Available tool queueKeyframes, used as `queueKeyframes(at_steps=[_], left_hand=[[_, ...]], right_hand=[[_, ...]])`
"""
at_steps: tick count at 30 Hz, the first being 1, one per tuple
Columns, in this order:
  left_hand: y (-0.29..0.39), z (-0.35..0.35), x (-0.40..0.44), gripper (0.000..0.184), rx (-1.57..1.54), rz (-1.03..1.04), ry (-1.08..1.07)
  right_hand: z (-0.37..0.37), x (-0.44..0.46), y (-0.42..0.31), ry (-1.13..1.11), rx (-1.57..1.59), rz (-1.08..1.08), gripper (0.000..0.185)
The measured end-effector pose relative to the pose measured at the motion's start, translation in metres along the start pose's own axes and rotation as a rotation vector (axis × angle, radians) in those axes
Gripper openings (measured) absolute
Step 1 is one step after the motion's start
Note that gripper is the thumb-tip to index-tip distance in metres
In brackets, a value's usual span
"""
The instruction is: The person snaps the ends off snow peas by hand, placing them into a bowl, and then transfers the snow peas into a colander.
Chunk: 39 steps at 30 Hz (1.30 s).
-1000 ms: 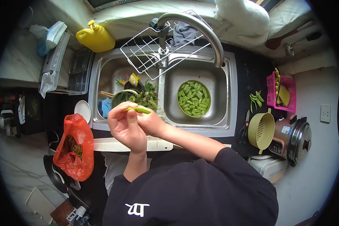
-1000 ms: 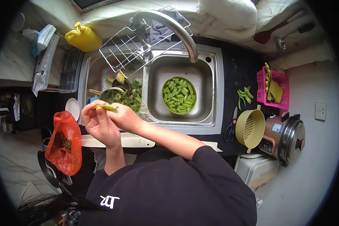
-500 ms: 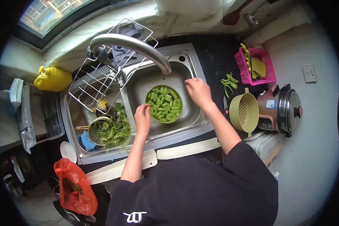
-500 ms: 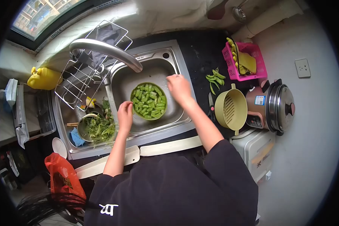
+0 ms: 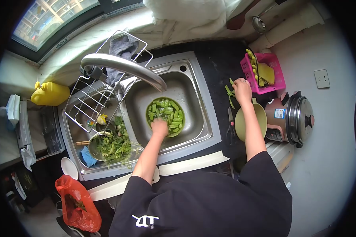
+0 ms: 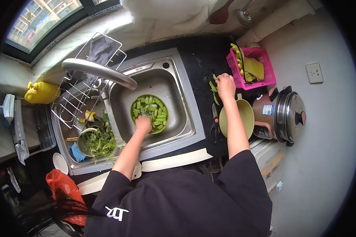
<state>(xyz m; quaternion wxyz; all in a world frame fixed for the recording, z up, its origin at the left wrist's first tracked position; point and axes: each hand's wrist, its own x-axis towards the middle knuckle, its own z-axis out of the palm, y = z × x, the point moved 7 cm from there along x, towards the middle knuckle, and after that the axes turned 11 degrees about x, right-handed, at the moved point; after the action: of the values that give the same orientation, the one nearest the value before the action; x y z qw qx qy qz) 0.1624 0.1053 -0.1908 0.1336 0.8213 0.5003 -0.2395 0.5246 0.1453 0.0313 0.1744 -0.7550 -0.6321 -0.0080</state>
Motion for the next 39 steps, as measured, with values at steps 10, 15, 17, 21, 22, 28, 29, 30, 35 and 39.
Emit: queueKeyframes(at_steps=[10, 15, 17, 21, 22, 28, 29, 30, 35, 39], left_hand=[[-0.018, -0.096, -0.076, 0.02, -0.524, 0.021, 0.64], [-0.025, -0.196, -0.15, 0.033, -1.093, 0.176, 0.768], [-0.019, -0.203, -0.153, 0.03, -1.21, 0.332, 0.656], [-0.032, -0.204, -0.159, 0.02, -1.042, 0.16, 0.672], [-0.032, -0.206, -0.161, 0.02, -1.042, 0.162, 0.671], [-0.031, -0.209, -0.172, 0.014, -0.793, 0.176, 0.833], [-0.032, -0.208, -0.171, 0.014, -0.812, 0.171, 0.835], [-0.033, -0.209, -0.172, 0.014, -0.832, 0.166, 0.836], [-0.04, -0.214, -0.179, 0.016, -1.004, 0.128, 0.811], [-0.044, -0.199, -0.171, 0.014, -1.365, 0.133, 0.74]], right_hand=[[0.032, -0.068, -0.168, -0.55, 1.528, 0.435, 0.032], [0.051, -0.107, -0.214, -0.827, 1.741, 0.51, 0.033], [0.054, -0.114, -0.223, -0.853, 1.737, 0.499, 0.033], [0.035, -0.11, -0.227, -0.607, 1.306, 0.253, 0.026], [0.026, -0.111, -0.232, -0.605, 1.306, 0.254, 0.026], [-0.023, -0.105, -0.268, -0.355, 0.771, -0.322, 0.014], [-0.024, -0.105, -0.27, -0.372, 0.776, -0.316, 0.012], [-0.022, -0.105, -0.271, -0.375, 0.776, -0.315, 0.012], [-0.025, -0.102, -0.271, -0.369, 0.923, -0.147, 0.012], [0.005, -0.106, -0.256, -0.453, 1.319, 0.168, 0.012]])
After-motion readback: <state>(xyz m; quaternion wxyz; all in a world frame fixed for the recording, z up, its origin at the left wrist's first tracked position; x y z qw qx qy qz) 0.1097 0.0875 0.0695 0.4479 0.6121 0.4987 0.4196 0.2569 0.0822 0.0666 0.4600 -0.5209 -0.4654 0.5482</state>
